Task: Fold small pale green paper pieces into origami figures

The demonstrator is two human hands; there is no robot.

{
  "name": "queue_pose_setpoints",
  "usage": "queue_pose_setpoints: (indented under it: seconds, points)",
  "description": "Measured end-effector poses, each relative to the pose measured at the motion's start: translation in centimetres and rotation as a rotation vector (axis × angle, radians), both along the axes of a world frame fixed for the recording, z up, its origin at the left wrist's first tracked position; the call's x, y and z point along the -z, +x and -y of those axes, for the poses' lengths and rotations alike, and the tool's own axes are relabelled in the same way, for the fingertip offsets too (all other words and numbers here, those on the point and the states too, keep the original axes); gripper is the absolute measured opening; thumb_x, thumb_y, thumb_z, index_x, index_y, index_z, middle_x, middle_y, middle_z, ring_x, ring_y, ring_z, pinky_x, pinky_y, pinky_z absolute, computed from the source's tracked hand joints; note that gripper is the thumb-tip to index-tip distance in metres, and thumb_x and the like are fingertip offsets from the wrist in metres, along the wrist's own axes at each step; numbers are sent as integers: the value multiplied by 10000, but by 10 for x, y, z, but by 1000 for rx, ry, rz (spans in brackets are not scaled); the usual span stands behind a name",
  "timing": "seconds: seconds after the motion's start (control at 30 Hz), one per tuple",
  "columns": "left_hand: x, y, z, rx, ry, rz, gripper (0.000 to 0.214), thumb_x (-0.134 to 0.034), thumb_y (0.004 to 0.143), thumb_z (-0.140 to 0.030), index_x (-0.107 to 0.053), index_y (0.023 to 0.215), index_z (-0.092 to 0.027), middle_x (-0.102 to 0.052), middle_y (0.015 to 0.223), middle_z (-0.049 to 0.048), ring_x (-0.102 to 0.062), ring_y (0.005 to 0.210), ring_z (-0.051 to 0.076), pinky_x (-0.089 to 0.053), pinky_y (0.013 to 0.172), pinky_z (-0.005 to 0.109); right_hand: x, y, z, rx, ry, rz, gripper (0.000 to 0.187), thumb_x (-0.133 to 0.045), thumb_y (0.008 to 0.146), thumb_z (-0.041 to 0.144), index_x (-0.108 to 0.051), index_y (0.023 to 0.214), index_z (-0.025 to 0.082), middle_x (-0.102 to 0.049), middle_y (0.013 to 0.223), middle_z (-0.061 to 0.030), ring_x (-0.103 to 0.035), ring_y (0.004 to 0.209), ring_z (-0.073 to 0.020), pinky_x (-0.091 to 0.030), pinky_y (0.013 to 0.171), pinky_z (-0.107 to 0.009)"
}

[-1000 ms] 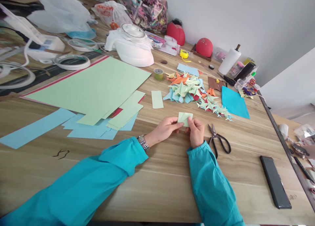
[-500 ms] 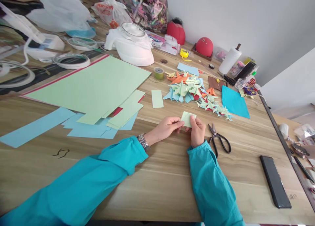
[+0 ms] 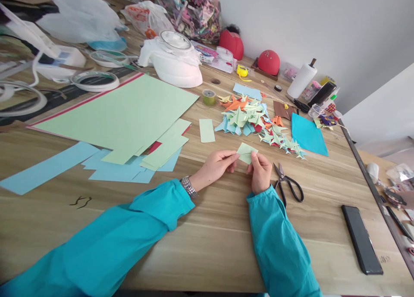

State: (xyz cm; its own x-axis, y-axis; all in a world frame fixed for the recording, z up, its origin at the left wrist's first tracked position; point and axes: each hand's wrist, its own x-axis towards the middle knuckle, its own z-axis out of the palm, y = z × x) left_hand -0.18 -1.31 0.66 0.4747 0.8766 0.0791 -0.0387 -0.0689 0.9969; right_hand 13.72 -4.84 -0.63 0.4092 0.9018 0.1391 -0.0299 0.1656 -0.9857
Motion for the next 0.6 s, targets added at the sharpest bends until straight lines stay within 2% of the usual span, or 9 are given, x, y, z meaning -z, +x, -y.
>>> queue_pose_setpoints:
  seconds: [0.13, 0.23, 0.3, 0.37, 0.5, 0.6]
  points:
    - [2, 2, -1, -72, -122, 128, 241, -528, 810, -335, -626, 925, -147, -627, 713, 11, -523, 501, 99, -414, 490, 230, 0, -1, 2, 16, 13, 65, 361, -610, 768, 430, -588, 517, 171, -541, 461, 30, -436, 407, -91, -321, 412, -238]
    - [-1, 2, -2, -115, -240, 253, 386, -508, 827, -388, -559, 1129, -154, -669, 833, 50, -568, 532, 117, -436, 487, 238, 1, -2, 2, -8, 2, 74, 214, -635, 748, 381, -700, 718, 180, -651, 647, -8, -539, 535, -125, -399, 452, -241]
    - [-3, 1, -2, -89, -277, 302, 415, -516, 816, -447, -584, 1085, -139, -676, 856, 68, -592, 576, 133, -453, 493, 240, 2, -2, 3, -23, 16, 112, 218, -659, 722, 326, -713, 897, 208, -679, 794, -28, -586, 659, -154, -449, 494, -250]
    - [-5, 0, -3, -74, -285, 320, 399, -585, 770, -443, -616, 1010, -125, -677, 849, 69, -604, 632, 147, -470, 501, 237, 3, -2, 3, -50, 44, 178, 279, -668, 697, 266, -705, 972, 236, -669, 913, -41, -599, 771, -178, -481, 535, -261]
    - [-4, 1, -4, -143, -306, 347, 352, -673, 696, -366, -642, 943, -118, -674, 806, 56, -600, 700, 160, -501, 525, 248, 4, -2, 3, -102, 91, 228, 294, -635, 665, 169, -720, 931, 259, -634, 991, -53, -587, 920, -212, -513, 607, -281]
    - [-2, 1, -5, -149, -299, 336, 332, -693, 666, -310, -653, 933, -118, -683, 849, 66, -609, 741, 172, -517, 564, 266, 4, -1, 4, -124, 111, 234, 347, -575, 635, 104, -725, 902, 267, -627, 992, -43, -578, 950, -213, -511, 646, -289]
